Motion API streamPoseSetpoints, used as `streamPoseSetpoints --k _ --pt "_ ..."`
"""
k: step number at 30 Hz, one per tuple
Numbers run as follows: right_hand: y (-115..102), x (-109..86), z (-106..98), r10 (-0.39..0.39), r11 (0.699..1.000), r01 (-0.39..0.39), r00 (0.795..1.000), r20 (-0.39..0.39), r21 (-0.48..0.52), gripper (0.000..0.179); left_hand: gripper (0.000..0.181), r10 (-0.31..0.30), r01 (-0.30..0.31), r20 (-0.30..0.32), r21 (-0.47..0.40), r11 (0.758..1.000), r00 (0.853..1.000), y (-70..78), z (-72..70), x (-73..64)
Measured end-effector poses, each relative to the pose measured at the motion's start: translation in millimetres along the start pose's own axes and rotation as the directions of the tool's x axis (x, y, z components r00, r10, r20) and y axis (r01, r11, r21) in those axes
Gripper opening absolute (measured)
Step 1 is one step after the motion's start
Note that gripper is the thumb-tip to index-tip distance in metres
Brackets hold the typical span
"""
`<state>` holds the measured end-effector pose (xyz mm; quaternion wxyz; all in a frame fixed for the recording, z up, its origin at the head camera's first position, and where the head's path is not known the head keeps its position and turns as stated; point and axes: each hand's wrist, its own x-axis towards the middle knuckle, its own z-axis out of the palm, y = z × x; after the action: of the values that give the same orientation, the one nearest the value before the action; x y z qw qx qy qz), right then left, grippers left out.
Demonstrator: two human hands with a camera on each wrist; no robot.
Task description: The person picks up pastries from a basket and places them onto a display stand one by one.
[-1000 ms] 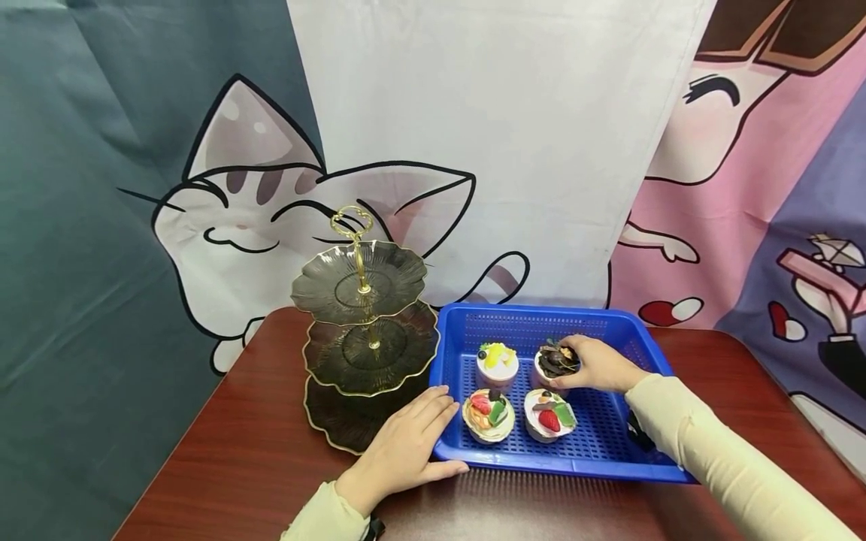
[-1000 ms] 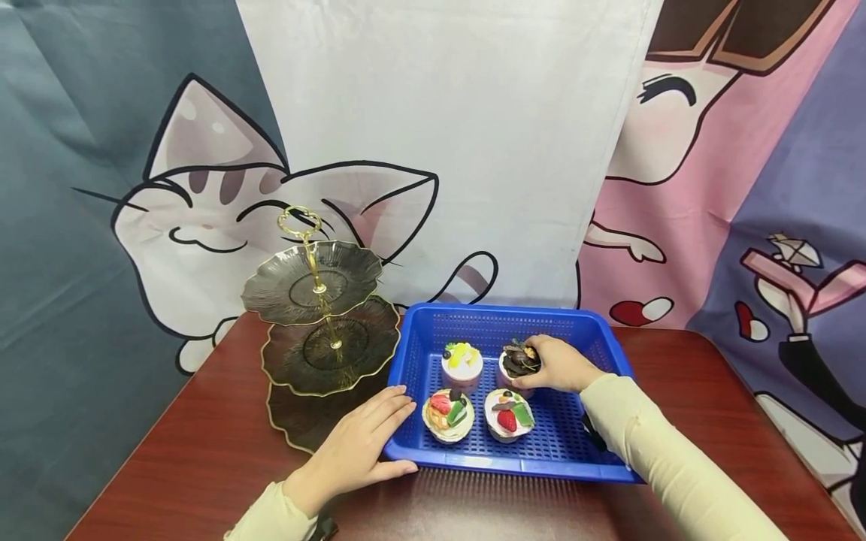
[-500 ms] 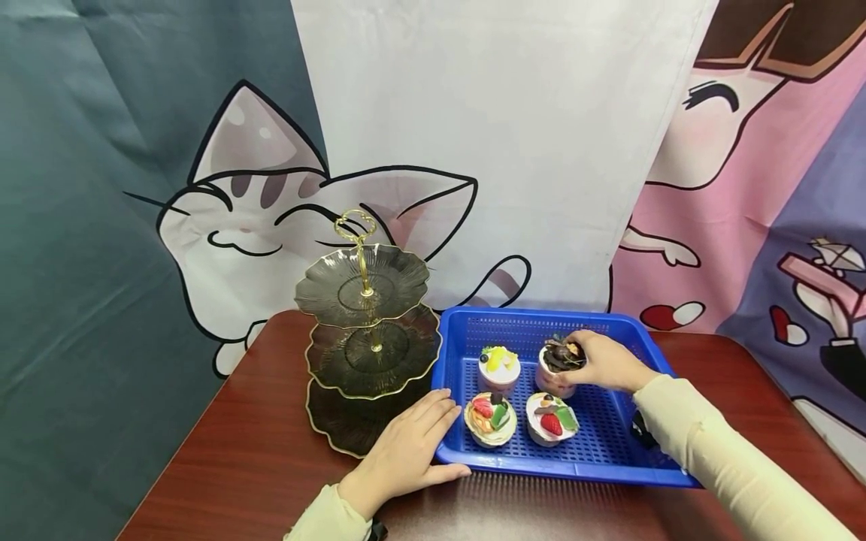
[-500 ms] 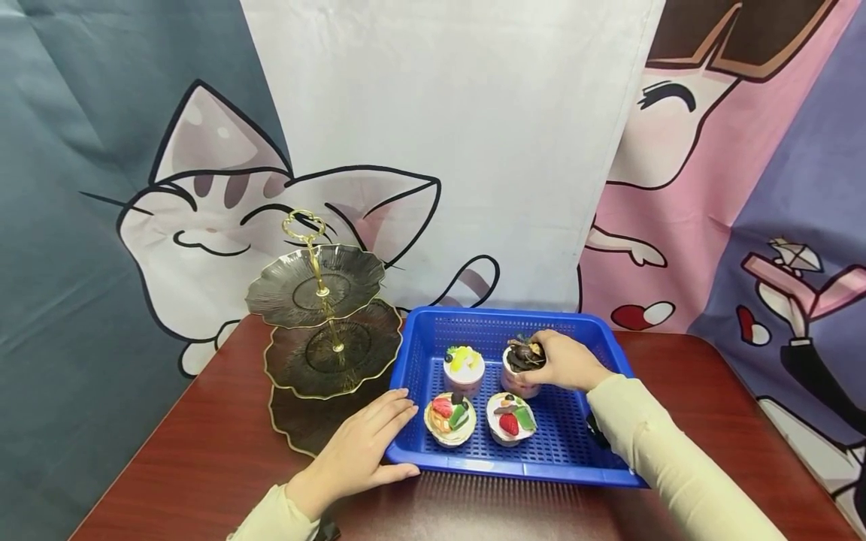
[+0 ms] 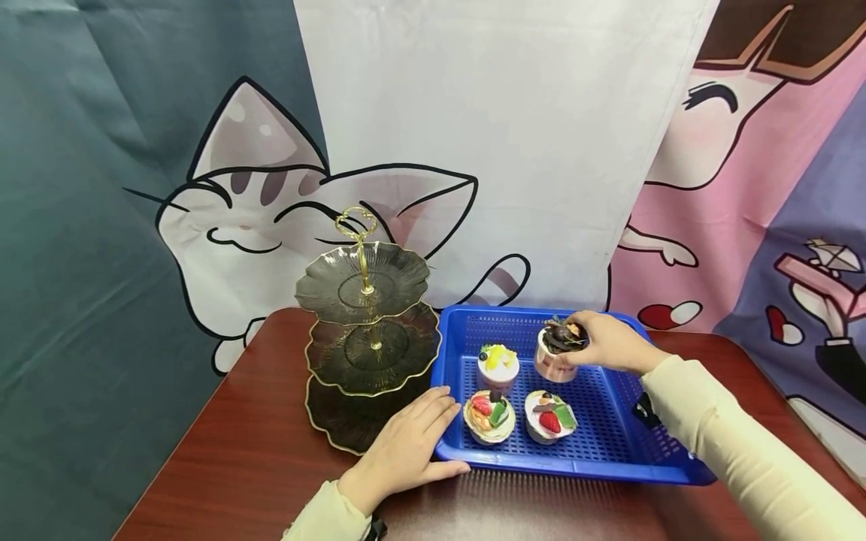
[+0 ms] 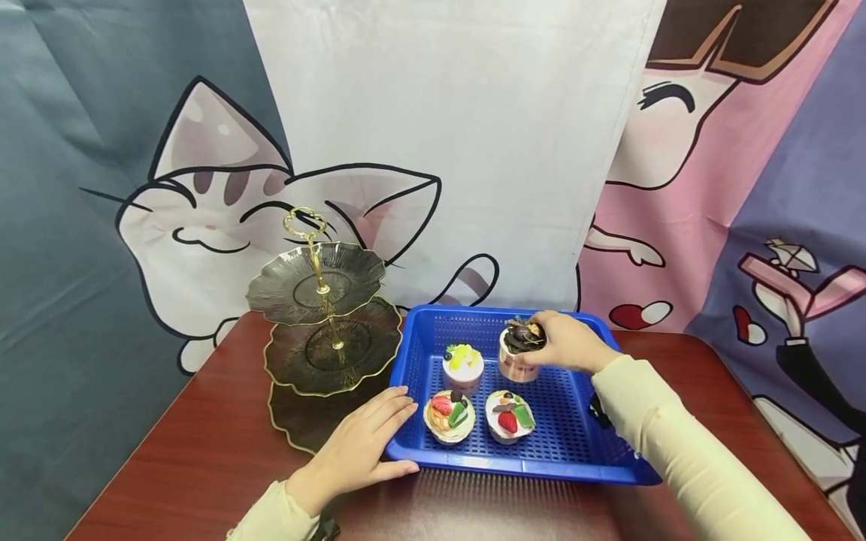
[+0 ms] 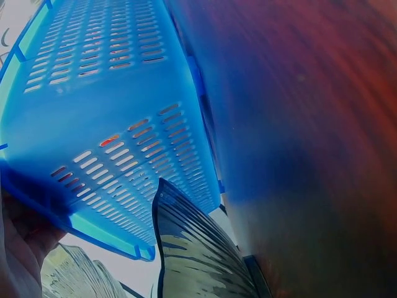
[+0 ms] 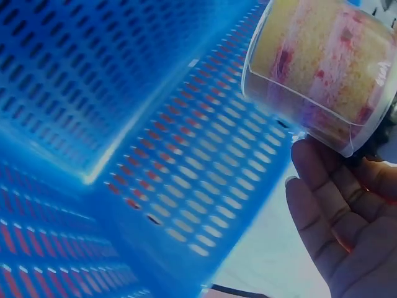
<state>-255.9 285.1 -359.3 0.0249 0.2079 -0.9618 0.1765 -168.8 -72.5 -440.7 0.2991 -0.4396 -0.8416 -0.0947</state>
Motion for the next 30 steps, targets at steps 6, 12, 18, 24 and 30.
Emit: streamPoseSetpoints --k 6,12,18,24,30 --pt "-14.7 6.8 -18.6 -0.037 0.999 0.036 0.999 -0.017 -0.041 0.056 0.073 -0.006 0.006 -0.002 -0.002 1.000 1.000 -0.3 -1.0 0.2" --pt "-31.5 14.1 -36.7 -0.067 0.997 0.067 0.998 0.001 -0.023 0.049 0.072 -0.006 0.006 0.000 -0.001 1.000 1.000 -0.3 -1.7 0.2" --pt "-45.7 20.9 -51.8 -0.089 0.996 0.089 0.996 0.015 -0.029 0.050 0.072 0.001 -0.001 0.009 0.011 1.000 1.000 -0.3 -3.3 -0.1" --pt "-60.4 25.5 -64.0 -0.107 0.994 0.108 0.994 0.034 -0.027 0.053 0.072 -0.001 0.001 0.018 0.003 1.000 1.000 -0.3 -5.0 0.1" --pt "-74.4 29.1 -73.6 -0.118 0.993 0.119 0.992 0.052 -0.014 0.051 0.073 -0.005 0.005 0.028 0.001 1.000 1.000 0.4 -5.5 0.8"
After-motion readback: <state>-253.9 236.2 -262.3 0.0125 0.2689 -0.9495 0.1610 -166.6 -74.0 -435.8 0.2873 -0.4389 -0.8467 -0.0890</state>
